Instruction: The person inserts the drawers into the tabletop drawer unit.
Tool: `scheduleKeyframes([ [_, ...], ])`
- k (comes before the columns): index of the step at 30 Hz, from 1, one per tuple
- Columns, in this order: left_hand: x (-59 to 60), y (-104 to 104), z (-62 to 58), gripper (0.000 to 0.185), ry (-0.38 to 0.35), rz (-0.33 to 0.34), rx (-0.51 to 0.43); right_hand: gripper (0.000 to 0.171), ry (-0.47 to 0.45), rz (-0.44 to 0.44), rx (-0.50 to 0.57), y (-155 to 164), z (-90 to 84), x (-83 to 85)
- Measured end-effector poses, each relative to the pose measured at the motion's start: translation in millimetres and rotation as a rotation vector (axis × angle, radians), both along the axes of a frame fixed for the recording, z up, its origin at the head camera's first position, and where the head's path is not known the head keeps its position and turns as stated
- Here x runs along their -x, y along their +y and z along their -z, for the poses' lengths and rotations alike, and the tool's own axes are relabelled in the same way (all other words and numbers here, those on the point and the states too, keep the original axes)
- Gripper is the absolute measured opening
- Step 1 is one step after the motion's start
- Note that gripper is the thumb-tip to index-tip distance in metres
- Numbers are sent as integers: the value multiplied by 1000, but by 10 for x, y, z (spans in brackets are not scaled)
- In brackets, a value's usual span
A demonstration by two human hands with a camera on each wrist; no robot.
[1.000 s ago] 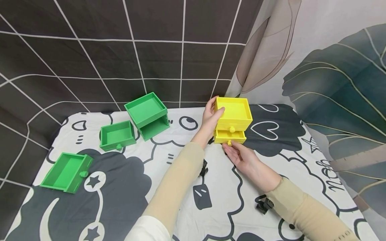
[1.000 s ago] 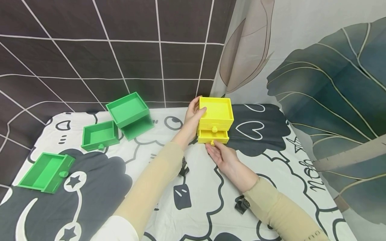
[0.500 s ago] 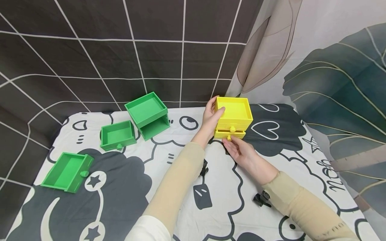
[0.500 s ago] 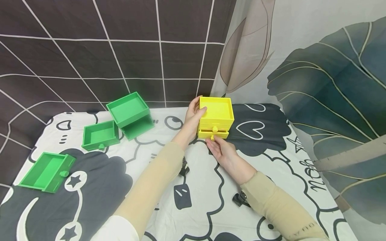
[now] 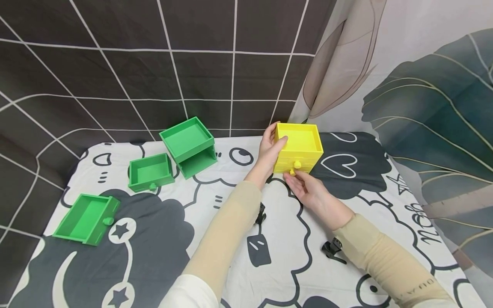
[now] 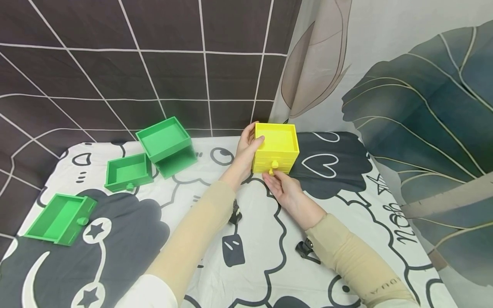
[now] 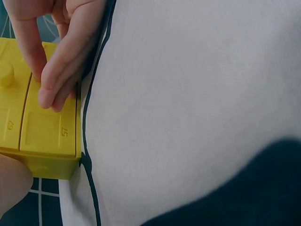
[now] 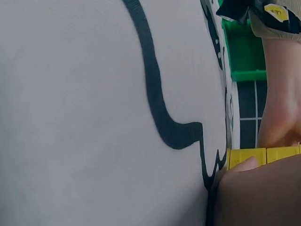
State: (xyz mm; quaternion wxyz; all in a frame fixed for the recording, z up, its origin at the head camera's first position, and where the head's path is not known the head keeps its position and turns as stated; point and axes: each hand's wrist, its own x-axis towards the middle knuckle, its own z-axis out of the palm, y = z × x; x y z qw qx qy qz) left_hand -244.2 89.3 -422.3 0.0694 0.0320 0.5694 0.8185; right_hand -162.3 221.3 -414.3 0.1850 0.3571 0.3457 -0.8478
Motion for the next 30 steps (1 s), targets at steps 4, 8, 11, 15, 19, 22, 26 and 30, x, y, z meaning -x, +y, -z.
scheduleKeyframes([
  [4,1,-6,-1,64,0,-2,1,16,-2,-5,10,6,8,-1],
  [8,0,-14,-7,64,-5,4,6,20,5,-7,33,23,24,-12],
  [11,-1,-18,-12,64,-9,5,9,22,6,-10,42,36,30,-25],
  [15,-7,-19,-20,64,-6,6,13,22,16,-20,45,47,32,-44],
  [19,-14,-22,-28,64,-5,8,17,23,33,-33,46,54,31,-65],
  [22,-12,-28,-29,64,-13,13,28,24,39,-44,41,60,36,-84],
  [26,-2,-39,-27,65,-19,14,48,26,44,-57,42,69,47,-109],
  [30,-1,-49,-31,65,-23,12,58,27,51,-72,49,85,54,-125],
])
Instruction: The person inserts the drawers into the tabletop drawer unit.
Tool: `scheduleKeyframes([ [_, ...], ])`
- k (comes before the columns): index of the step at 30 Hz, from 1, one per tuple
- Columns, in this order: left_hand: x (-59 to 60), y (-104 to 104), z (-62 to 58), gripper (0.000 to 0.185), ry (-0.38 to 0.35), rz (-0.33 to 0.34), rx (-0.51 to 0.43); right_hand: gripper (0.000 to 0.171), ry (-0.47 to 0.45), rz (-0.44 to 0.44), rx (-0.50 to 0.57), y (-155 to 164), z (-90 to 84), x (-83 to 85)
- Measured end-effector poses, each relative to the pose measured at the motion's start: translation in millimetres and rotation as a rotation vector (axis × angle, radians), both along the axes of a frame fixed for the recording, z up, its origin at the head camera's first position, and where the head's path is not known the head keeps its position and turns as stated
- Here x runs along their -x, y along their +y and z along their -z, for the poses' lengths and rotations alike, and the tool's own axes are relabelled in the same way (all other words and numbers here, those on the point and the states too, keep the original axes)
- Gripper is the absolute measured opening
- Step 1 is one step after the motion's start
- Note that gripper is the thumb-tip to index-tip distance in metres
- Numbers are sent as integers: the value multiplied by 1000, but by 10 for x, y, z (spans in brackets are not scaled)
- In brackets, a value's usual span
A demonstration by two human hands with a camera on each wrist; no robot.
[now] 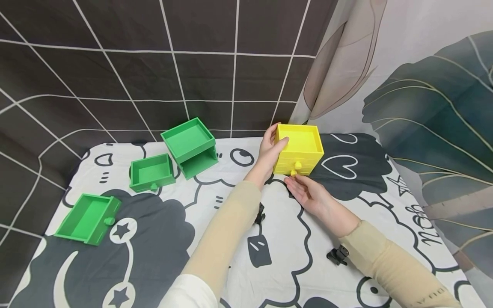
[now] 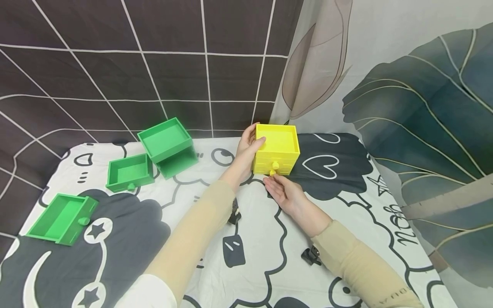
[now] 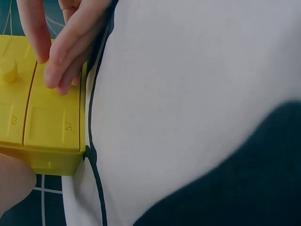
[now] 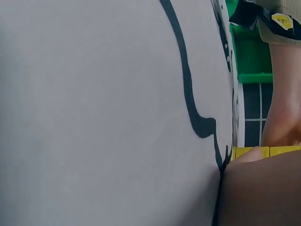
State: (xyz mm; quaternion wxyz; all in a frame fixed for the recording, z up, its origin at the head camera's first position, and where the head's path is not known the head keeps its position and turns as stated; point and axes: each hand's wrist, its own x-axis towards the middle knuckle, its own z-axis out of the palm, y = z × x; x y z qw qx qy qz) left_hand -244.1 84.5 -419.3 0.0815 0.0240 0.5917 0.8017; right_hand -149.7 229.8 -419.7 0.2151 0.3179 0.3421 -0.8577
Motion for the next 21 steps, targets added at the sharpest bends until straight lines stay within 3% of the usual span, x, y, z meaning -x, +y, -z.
scheduleKeyframes([
  [12,10,-61,-29,68,19,27,43,27,44,-75,-13,63,-64,-79],
  [21,62,-259,39,63,66,92,68,26,61,-105,-10,101,-150,-107],
])
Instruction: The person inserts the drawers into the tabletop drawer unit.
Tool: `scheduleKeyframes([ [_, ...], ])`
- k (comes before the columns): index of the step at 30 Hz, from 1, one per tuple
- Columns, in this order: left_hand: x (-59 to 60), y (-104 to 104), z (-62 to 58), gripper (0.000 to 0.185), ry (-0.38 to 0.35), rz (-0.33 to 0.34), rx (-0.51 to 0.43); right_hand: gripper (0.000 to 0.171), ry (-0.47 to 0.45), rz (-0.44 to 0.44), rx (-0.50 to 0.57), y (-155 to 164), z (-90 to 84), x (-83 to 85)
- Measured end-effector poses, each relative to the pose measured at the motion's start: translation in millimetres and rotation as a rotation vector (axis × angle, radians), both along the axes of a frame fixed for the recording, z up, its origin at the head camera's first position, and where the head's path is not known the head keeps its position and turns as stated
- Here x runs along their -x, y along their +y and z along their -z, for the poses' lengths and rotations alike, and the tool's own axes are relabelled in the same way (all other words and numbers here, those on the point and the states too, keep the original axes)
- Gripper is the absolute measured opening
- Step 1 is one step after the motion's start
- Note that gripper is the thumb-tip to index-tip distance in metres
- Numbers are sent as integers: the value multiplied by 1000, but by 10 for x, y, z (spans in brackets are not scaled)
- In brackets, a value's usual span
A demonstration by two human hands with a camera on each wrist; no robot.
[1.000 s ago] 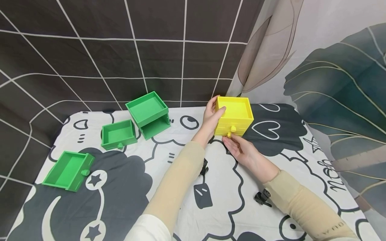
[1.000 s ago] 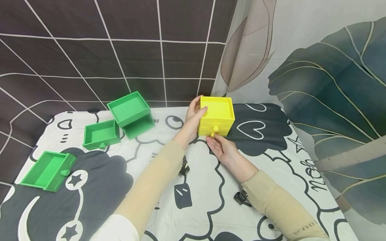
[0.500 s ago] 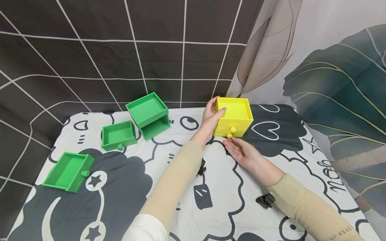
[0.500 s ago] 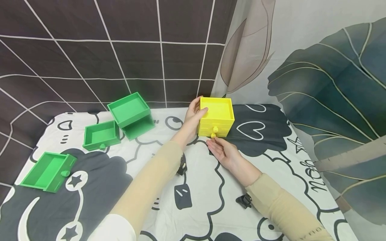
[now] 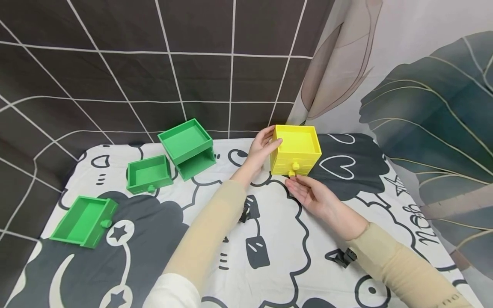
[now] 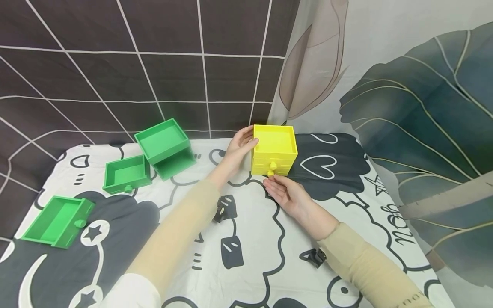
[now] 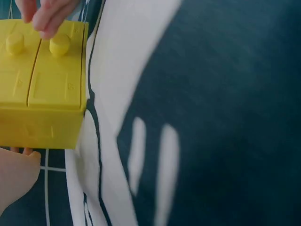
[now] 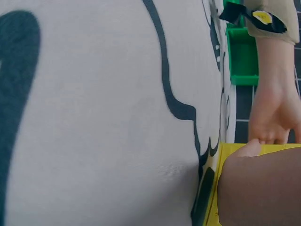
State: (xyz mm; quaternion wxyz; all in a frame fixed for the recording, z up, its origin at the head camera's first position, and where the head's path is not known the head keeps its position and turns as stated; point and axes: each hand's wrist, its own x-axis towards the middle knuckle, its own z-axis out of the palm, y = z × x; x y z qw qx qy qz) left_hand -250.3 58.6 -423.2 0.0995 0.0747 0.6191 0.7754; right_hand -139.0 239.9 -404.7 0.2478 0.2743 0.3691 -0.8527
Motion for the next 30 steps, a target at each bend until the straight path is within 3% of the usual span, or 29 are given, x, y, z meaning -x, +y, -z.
scheduleKeyframes([
  [5,-59,-87,50,59,-9,23,-19,25,30,-22,-9,-12,-55,-3],
  [11,-138,-242,82,57,-10,79,57,23,55,-56,-21,-91,-130,0],
  [30,-478,-794,-37,50,-35,171,200,25,157,-154,-52,-243,-373,53],
])
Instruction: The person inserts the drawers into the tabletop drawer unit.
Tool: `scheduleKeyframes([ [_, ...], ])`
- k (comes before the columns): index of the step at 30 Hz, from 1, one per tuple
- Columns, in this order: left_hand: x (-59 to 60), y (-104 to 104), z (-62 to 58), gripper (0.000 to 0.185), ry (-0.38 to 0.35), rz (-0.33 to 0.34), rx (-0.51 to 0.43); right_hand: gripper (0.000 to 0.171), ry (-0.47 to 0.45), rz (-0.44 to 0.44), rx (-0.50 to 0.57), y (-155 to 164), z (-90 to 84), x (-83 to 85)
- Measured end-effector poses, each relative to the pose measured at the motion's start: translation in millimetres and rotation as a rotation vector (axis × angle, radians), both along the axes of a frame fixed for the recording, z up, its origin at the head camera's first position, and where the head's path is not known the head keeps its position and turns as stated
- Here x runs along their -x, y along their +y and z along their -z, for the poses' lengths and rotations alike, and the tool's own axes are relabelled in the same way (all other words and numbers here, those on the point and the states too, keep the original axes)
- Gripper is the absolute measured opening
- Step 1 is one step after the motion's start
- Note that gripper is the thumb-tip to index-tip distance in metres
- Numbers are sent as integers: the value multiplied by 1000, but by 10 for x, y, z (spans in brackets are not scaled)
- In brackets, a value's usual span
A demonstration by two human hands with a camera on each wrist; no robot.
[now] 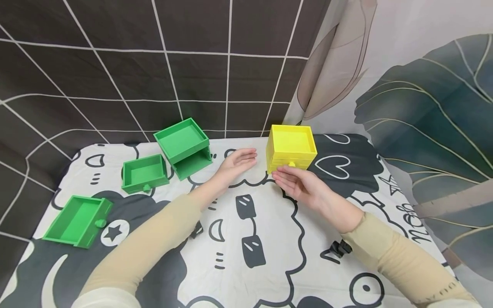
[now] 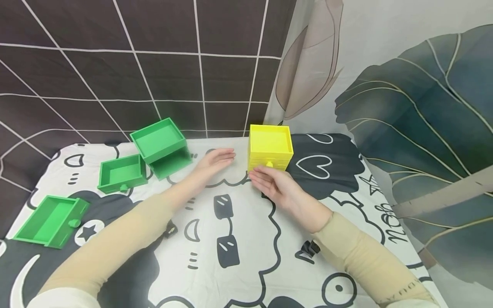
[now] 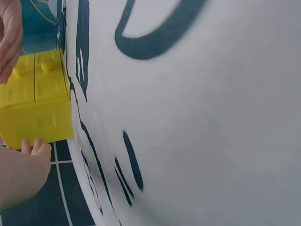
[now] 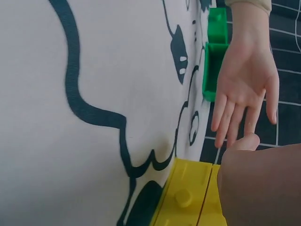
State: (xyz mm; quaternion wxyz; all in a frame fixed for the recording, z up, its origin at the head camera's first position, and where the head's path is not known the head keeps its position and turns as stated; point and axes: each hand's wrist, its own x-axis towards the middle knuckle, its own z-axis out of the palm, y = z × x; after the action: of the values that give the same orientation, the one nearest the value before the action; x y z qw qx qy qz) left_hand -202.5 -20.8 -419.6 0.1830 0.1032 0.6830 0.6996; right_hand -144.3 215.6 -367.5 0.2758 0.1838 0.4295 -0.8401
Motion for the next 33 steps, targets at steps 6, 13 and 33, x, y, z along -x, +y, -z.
scheduleKeyframes([
  [6,-155,-211,-86,52,2,18,6,25,35,-10,27,-1,-129,45],
  [13,-316,-514,-201,51,28,26,53,15,75,-52,-24,-75,-270,101],
  [33,-730,-1527,-211,58,-30,-72,-58,46,166,-110,-209,-649,-362,402],
])
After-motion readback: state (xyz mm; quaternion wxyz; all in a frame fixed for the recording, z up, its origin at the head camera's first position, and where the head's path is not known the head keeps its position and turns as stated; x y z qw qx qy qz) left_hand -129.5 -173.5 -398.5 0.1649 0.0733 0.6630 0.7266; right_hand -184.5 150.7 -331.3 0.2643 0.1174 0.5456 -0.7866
